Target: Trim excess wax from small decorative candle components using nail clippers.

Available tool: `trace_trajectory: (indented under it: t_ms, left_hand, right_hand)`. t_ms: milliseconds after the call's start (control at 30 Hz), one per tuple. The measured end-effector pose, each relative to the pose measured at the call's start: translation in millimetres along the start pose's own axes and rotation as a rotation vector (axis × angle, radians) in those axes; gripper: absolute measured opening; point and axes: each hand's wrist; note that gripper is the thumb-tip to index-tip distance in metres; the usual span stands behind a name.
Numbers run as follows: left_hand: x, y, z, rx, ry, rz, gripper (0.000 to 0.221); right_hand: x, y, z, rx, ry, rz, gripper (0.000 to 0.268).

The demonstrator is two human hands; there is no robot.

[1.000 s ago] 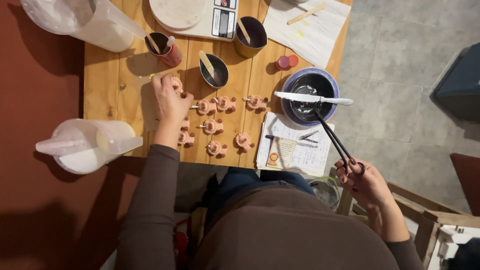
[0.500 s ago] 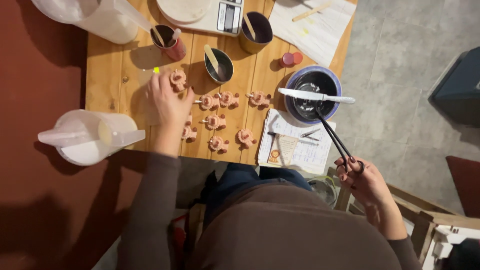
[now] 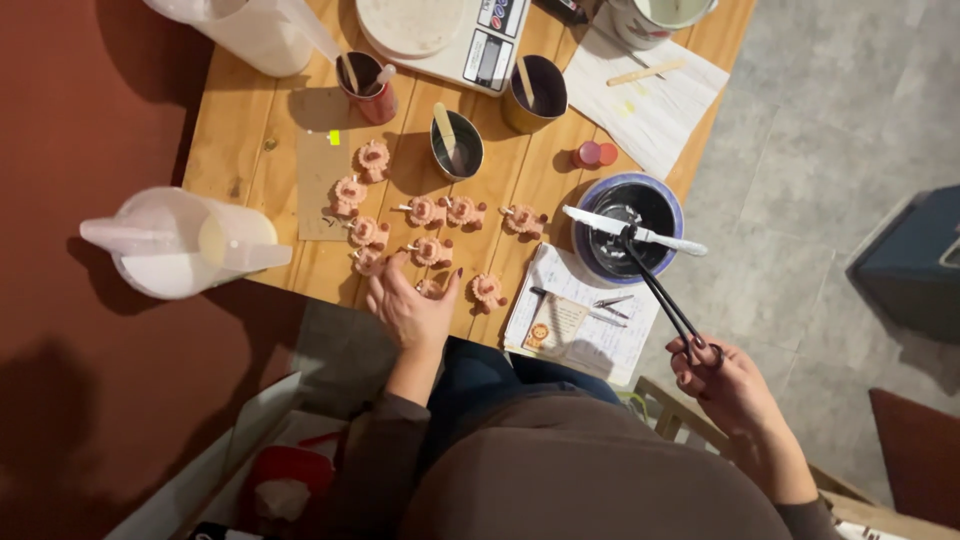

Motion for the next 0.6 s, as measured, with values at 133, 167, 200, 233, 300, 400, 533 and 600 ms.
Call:
trace_trajectory:
  t_ms: [133,167,200,233,300,400,533,600]
  left_hand:
    - [6,11,1,0.006,-0.068,0.038,0.090]
    - [8,14,1,-0.004,-0.080,0.057,0.094]
    - [10,17,2,-0.013,-0.093,0.076,0.098]
    - [11,20,2,-0.007,-0.102,0.077,0.098]
    - [12,25,2,0.013,-0.112,0.105,0.102]
    - [9,32,0,0.040,-0.122,0.074,0.098]
    - [9,34,3,0.075,-0.111,0.028,0.094]
    - [10,32,8,0.135,-0.061,-0.010,0.091]
  right_hand:
    - [-20,-5,5,0.007,0.027,-0.050,0.044]
    - [-22,-9,6,-0.001,0.025,-0.047,0.044]
    - [-23,-13,7,-0.009,0.022,-0.043,0.044]
    - [-25,-16,10,-0.018,0.025,-0.049,0.044]
    - [-27,-22,12,-0.066,0.022,-0.030,0.044]
    - [-28,-26,14,-0.059,0.044,-0.048,0.043]
    - [-31,-24,12,-0.039,0.057,-0.067,0.043]
    - [-30,-24,11,-0.023,0.043,-0.071,0.042]
Point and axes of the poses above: each hand's wrist, its own z-axis towards the middle knuckle, its own y-axis out of the palm, x = y × z, and after that the axes turned 8 degrees about z, right-handed
